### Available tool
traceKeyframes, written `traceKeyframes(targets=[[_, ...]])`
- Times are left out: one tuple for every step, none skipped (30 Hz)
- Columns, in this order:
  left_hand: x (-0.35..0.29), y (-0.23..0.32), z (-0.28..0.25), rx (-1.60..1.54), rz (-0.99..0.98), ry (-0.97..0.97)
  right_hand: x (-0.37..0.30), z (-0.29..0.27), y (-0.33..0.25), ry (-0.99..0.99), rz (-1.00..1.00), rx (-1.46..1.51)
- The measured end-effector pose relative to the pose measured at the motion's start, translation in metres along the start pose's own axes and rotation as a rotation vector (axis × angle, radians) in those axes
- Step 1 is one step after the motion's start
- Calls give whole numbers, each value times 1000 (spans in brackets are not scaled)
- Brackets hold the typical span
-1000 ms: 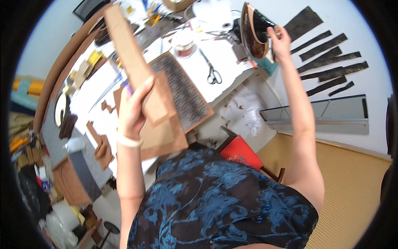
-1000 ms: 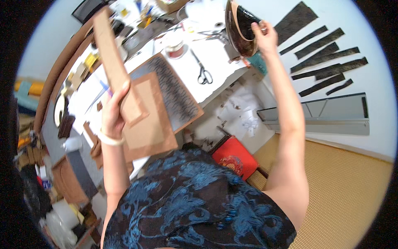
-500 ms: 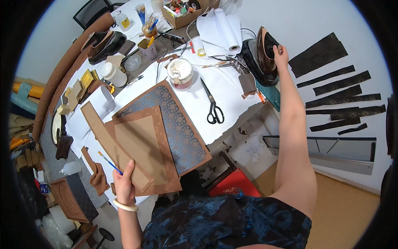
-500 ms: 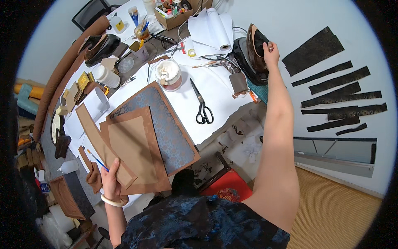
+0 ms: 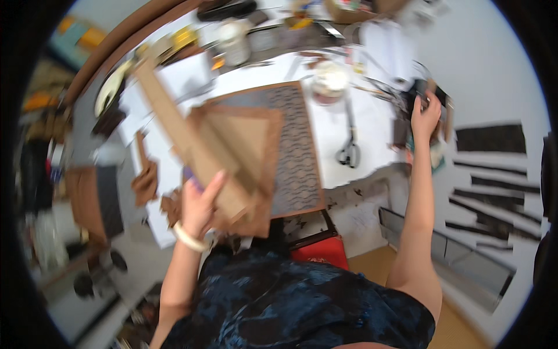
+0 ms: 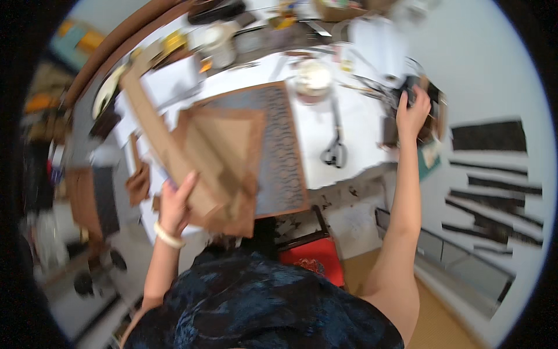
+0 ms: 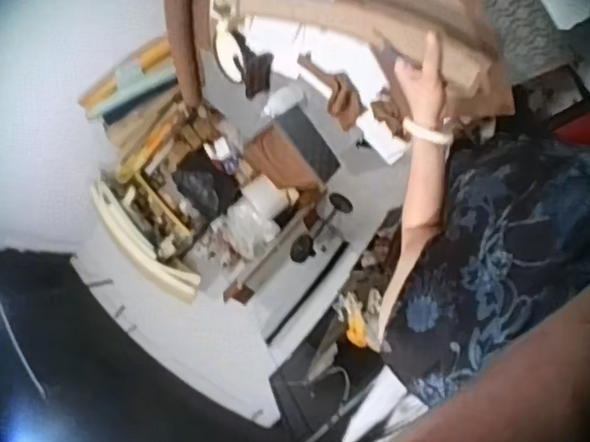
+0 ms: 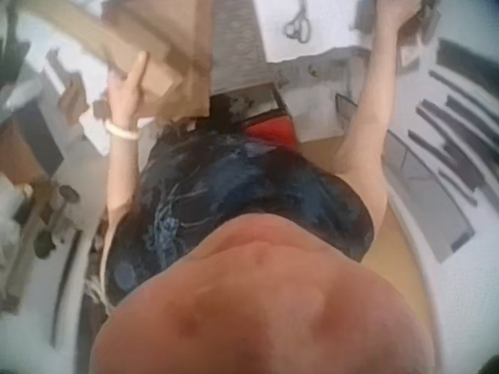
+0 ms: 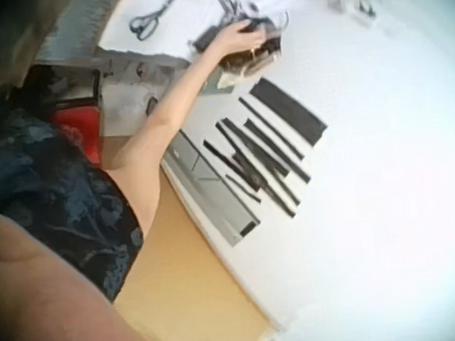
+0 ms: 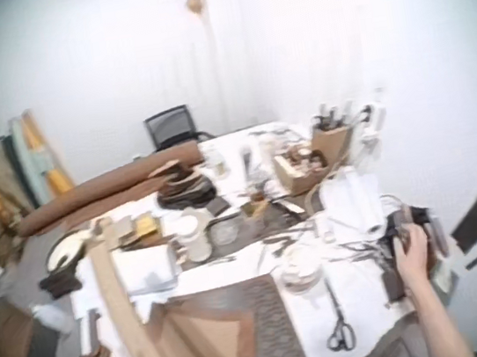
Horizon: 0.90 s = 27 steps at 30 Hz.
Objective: The person assembles a wooden box by cutting, ironing, and gluing fabric strips to the edges. They use scissors to trim the fabric, an iron to press it, and a brush to apply adhesive, then fit the strips into the box's grooves.
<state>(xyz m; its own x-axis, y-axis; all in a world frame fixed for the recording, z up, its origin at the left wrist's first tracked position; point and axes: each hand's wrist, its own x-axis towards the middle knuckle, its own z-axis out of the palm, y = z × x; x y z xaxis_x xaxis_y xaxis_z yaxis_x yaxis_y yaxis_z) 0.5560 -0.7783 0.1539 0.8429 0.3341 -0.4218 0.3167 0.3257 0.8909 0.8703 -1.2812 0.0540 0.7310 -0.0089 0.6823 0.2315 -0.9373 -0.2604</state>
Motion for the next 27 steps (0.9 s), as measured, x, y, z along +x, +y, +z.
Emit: traceKeyframes(targets=[[1, 0, -6, 21, 15, -16, -28, -9, -60, -211, 197, 327], [0, -2, -14, 32, 31, -40, -60, -7, -113, -480, 346, 648], [-9, 0, -25, 33, 63, -34, -89, -32, -208, -773, 578, 960], [-17, 2, -34, 32, 97, -46, -117, -47, -272, -1044, 441, 1355], [-24, 0, -44, 20, 160, -33, -125, -82, -347, -1291, 537, 1358], [-30, 0, -56, 11, 227, -25, -153, -97, -395, -1356, 518, 1546], [-35, 1, -76, 29, 154, -61, -175, -106, -430, -1442, 510, 1512], [-45, 0, -101, 49, 80, -95, -192, -115, -457, -1529, 456, 1491], [-55, -7, -123, -46, 139, -98, -203, -125, -491, -1490, 459, 1514], [-66, -12, -146, -137, 203, -98, -214, -135, -526, -1455, 462, 1539], [-80, -10, -172, -195, 261, -74, -225, -142, -556, -1384, 364, 1518], [-98, -4, -203, -254, 320, -59, -241, -149, -578, -1386, 368, 1505], [-120, 6, -237, -166, 314, -2, -258, -157, -607, -1330, 387, 1518], [-122, -21, -278, 26, 291, 69, -274, -165, -638, -1273, 407, 1532], [-142, -23, -312, -36, 370, 166, -289, -171, -669, -1294, 400, 1514], [-163, -24, -348, -87, 453, 249, -306, -173, -699, -1297, 400, 1501], [-194, -30, -391, -80, 390, 267, -329, -176, -727, -1261, 360, 1516], [-219, -42, -434, -205, 371, 259, -351, -179, -759, -1222, 262, 1480], [-241, -51, -476, -240, 399, 269, -376, -179, -784, -1233, 273, 1448], [-260, -53, -516, -135, 474, 309, -398, -175, -810, -1231, 270, 1422], [-277, -52, -554, -197, 417, 350, -414, -179, -843, -1231, 319, 1428], [-295, -51, -585, -254, 332, 434, -435, -168, -866, -1125, 171, 1374], [-305, -48, -611, -246, 357, 524, -438, -156, -880, -1198, 163, 1376], [-318, -46, -640, -265, 359, 559, -442, -157, -906, -1283, 169, 1385], [-325, -43, -665, -273, 331, 570, -445, -155, -930, -1278, 178, 1412], [-328, -39, -686, -282, 303, 577, -448, -155, -950, -1270, 189, 1437], [-329, -34, -706, -350, 276, 548, -452, -155, -970, -1216, 183, 1468]])
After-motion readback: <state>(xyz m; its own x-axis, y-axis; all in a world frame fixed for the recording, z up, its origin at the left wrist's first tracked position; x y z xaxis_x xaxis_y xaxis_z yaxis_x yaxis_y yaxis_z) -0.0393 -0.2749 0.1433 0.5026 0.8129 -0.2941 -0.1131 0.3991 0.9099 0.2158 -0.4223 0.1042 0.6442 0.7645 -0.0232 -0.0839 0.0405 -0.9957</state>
